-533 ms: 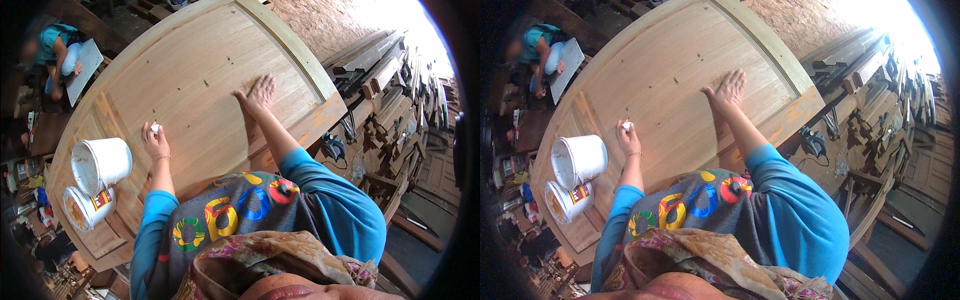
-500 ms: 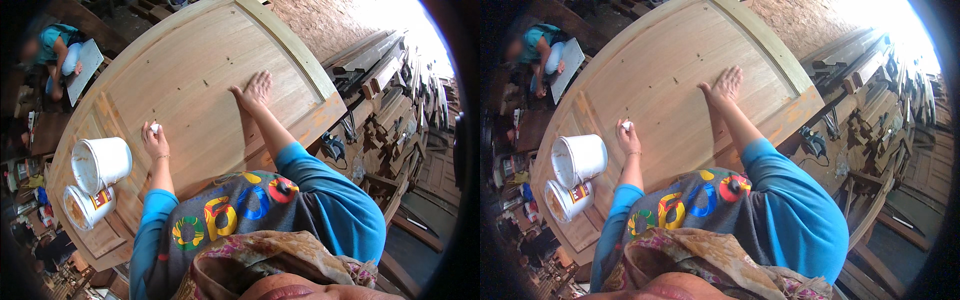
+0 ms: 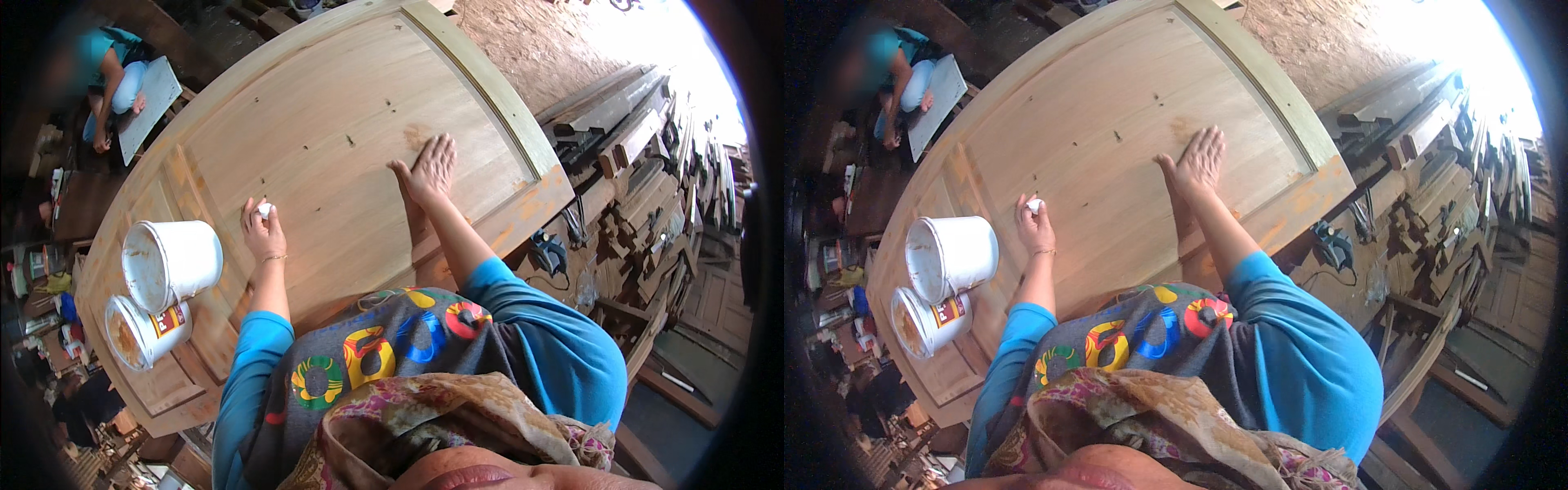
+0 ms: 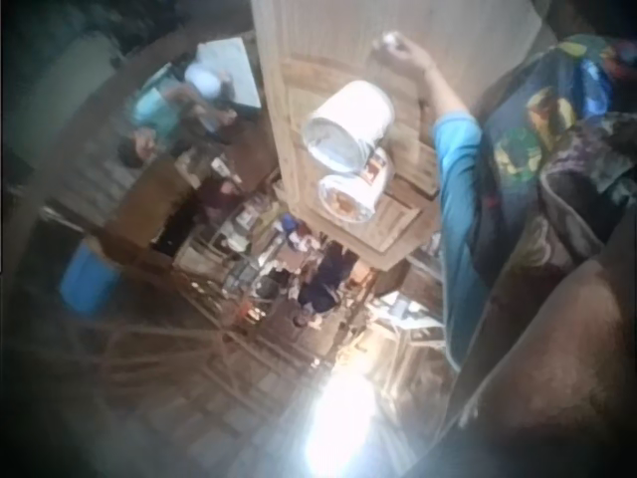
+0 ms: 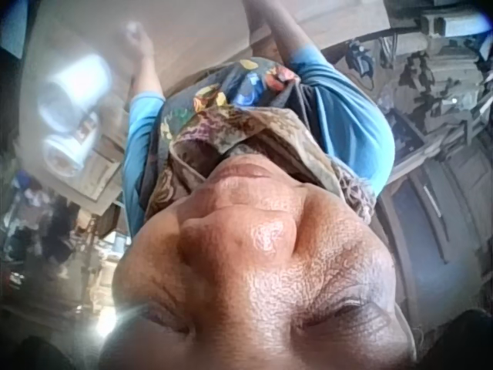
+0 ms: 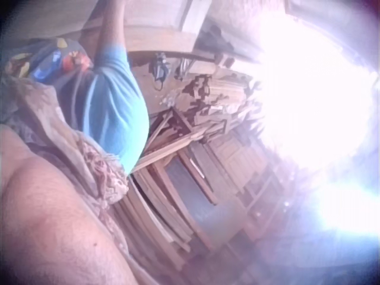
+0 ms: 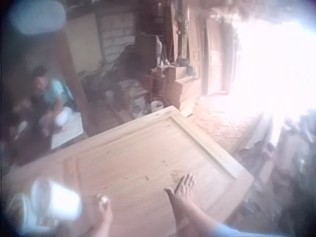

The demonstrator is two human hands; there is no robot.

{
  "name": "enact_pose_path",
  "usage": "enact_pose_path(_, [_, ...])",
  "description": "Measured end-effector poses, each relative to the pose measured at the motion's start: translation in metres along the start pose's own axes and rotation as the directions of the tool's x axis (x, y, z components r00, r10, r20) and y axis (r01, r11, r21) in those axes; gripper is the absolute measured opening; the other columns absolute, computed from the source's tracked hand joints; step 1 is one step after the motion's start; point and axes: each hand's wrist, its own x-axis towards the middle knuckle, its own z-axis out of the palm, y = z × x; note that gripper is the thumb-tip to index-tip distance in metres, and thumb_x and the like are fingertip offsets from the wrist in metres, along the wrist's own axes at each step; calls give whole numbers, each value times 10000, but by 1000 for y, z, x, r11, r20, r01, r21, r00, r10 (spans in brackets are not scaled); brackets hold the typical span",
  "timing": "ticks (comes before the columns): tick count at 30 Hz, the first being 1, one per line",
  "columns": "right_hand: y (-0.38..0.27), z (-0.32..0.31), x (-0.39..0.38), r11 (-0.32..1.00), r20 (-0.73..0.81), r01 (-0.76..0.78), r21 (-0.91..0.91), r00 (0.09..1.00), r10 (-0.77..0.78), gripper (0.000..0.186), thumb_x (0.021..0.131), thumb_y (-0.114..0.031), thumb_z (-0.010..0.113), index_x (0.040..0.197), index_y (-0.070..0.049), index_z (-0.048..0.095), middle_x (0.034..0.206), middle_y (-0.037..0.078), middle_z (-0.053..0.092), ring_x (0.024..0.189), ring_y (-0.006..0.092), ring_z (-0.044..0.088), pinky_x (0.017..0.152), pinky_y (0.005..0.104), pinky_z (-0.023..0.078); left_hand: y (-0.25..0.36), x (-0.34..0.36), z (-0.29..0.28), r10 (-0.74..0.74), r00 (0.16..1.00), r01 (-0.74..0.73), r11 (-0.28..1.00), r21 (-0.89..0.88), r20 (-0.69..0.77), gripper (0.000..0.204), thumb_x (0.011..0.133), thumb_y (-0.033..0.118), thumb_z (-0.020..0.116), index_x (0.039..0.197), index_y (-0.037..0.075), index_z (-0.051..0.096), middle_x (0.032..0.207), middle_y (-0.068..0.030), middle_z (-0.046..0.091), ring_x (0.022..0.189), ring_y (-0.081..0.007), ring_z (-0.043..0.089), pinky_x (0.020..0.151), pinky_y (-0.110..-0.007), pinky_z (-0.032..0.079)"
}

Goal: The person applies wood filler to small holes on a large wooden panel using a small white tube. They then smooth the filler with their finger and wipe the surface with a cloth.

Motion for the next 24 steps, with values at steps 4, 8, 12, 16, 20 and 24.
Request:
enact_pose_path(4, [-47, 5, 76, 996, -49, -16, 87, 999, 20, 999, 865, -622, 489, 1457, 107, 150, 1537, 313, 74, 1449, 418, -6, 1183, 461, 5, -10, 3, -2, 107, 993, -100, 987, 123, -50, 250, 880, 275, 649, 1060, 101, 660, 1272, -110, 565, 1186, -322, 506, 966, -430, 443])
enact_pose_path(8, [-46, 24, 153, 953, -103, 177, 246, 982, -156, 834, 951, -522, 416, 1468, 79, 157, 1547, 283, 98, 1453, 396, 38, 1182, 454, 43, 5, 12, -3, 73, 997, -72, 997, 42, -28, 249, 879, 265, 647, 1061, 95, 649, 1266, -117, 563, 1182, -331, 507, 957, -448, 446])
enact_pose_path(12, [-21, 9, 139, 862, -306, 332, 382, 926, -220, 757, 986, -485, 352, 1458, 86, 197, 1539, 275, 147, 1449, 395, 82, 1179, 467, 73, -10, 5, -5, 110, 994, -103, 981, 167, -30, 237, 874, 261, 649, 1059, 113, 648, 1275, -107, 559, 1191, -338, 500, 958, -452, 447])
enact_pose_path(16, [-6, 10, 16, 977, 0, 213, 30, 977, -213, 913, 949, -588, 349, 1438, 151, 129, 1517, 350, 80, 1430, 472, 36, 1165, 522, 40, 8, 3, -7, 42, 999, -38, 993, 112, -31, 228, 871, 258, 652, 1053, 122, 646, 1281, -102, 556, 1198, -344, 494, 972, -452, 444])
enact_pose_path(20, [-44, 8, 7, 996, 77, 85, -9, 994, -84, 1119, 831, -721, 437, 1444, 147, 89, 1533, 330, 1, 1441, 433, -65, 1173, 492, -16, 8, 3, -8, 68, 997, -62, 988, 140, -37, 233, 864, 244, 661, 1059, 118, 641, 1280, -114, 554, 1209, -346, 485, 987, -454, 437])
enact_pose_path(24, [-65, 18, 93, 998, -42, -57, 0, 997, 57, 1079, 852, -689, 439, 1445, 144, 99, 1532, 330, 17, 1443, 429, -51, 1178, 481, -11, 8, 7, -10, 85, 995, -80, 991, 110, -46, 232, 862, 231, 662, 1061, 114, 638, 1275, -128, 553, 1219, -351, 476, 989, -462, 432])
